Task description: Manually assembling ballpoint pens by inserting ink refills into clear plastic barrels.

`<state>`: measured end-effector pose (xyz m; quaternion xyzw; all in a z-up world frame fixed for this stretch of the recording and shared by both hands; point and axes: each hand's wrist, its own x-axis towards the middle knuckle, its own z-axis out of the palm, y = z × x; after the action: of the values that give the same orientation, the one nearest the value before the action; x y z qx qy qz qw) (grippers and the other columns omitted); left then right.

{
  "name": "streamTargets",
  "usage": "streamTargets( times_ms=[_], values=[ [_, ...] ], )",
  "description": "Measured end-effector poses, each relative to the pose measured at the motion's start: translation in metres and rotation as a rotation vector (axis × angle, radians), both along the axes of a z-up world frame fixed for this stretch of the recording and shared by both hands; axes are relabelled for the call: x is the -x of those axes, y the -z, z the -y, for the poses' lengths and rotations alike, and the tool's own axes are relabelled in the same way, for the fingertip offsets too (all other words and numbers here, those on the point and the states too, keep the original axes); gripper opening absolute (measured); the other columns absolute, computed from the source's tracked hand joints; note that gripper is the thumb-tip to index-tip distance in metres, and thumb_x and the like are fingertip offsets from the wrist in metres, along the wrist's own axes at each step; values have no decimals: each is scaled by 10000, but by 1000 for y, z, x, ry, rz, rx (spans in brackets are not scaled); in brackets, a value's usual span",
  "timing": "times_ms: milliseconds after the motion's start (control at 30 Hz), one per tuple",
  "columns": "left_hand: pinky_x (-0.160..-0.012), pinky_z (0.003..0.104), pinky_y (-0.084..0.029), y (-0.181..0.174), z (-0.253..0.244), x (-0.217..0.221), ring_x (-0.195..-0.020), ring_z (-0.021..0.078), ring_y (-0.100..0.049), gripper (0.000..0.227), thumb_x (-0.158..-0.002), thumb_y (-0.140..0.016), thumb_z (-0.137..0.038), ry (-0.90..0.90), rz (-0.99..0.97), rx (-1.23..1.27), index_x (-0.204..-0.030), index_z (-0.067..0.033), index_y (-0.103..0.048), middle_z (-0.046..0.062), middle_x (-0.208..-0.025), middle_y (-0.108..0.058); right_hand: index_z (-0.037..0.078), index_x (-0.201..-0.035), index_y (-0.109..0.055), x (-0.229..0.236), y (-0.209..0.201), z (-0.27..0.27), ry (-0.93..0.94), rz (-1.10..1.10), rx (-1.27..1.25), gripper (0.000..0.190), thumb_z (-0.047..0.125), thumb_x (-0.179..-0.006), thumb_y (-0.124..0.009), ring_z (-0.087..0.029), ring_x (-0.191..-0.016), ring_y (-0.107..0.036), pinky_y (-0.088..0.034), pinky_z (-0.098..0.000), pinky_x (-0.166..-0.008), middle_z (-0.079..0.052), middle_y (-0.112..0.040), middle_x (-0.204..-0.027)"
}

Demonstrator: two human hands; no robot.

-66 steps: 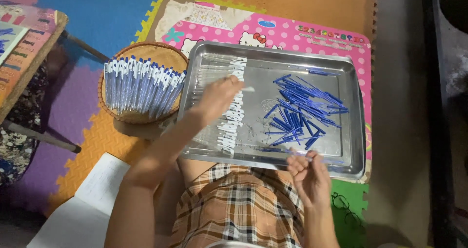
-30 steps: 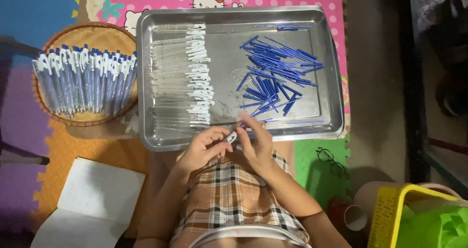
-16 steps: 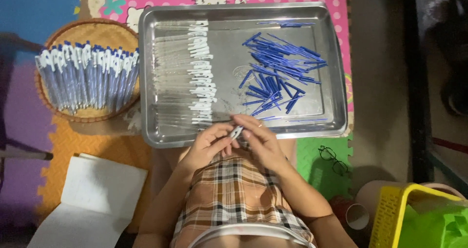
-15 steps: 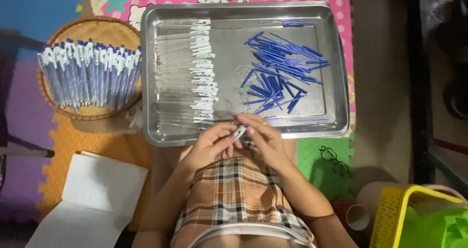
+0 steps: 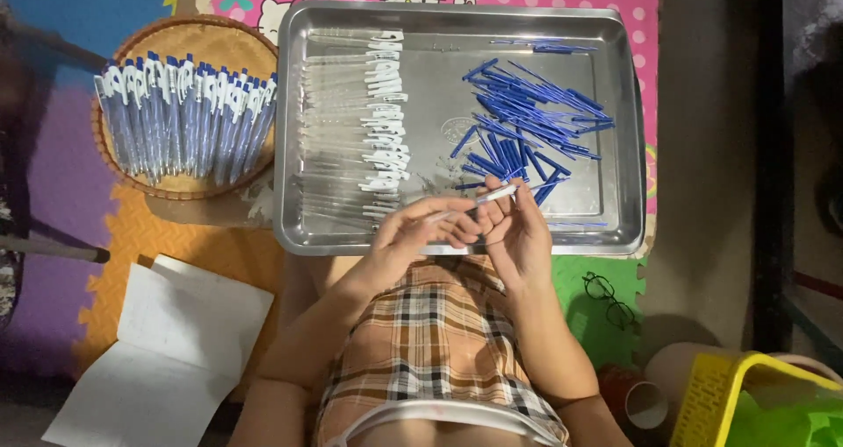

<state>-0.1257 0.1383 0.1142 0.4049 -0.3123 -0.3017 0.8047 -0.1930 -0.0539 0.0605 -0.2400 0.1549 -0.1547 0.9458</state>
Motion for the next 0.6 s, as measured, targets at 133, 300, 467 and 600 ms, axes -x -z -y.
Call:
streamTargets(
  times_ms=[133,300,467,600],
  values=[
    [-892,411,-647,11,1,-1,-1005,301,-764,663,-1147,-310,-452,-193,92,-93,-1408,83,-603,247,-1058,-750,110,-1172,-738,3,29,22,14,-65,-95,187,203,-1087,-600,-331,-1127,-765,-675,-416,-950,-217,-750,-1290],
    [-862,404,-648,31,-10,-5,-947,303,-755,764,-1117,-279,-597,-254,-48,-137,-1370,43,-612,257,-1015,-743,106,-1173,-748,8,46,41,67,-87,-163,188,199,-1076,-616,-352,-1110,-767,-681,-425,-931,-242,-730,-1312],
    [-859,391,-626,40,-15,-14,-920,290,-743,794,-1118,-228,-609,-257,-140,-159,-1355,43,-615,258,-980,-746,81,-1211,-738,0,33,38,54,-76,-134,198,149,-1060,-630,-364,-1136,-756,-665,-451,-949,-240,-737,-1295],
    [-861,372,-621,33,-20,-11,-921,265,-740,790,-1115,-237,-626,-273,-203,-161,-1359,36,-591,238,-983,-757,74,-1250,-699,-2,12,25,-7,-73,6,215,144,-1062,-621,-359,-1099,-763,-665,-470,-927,-242,-747,-1254]
  ],
)
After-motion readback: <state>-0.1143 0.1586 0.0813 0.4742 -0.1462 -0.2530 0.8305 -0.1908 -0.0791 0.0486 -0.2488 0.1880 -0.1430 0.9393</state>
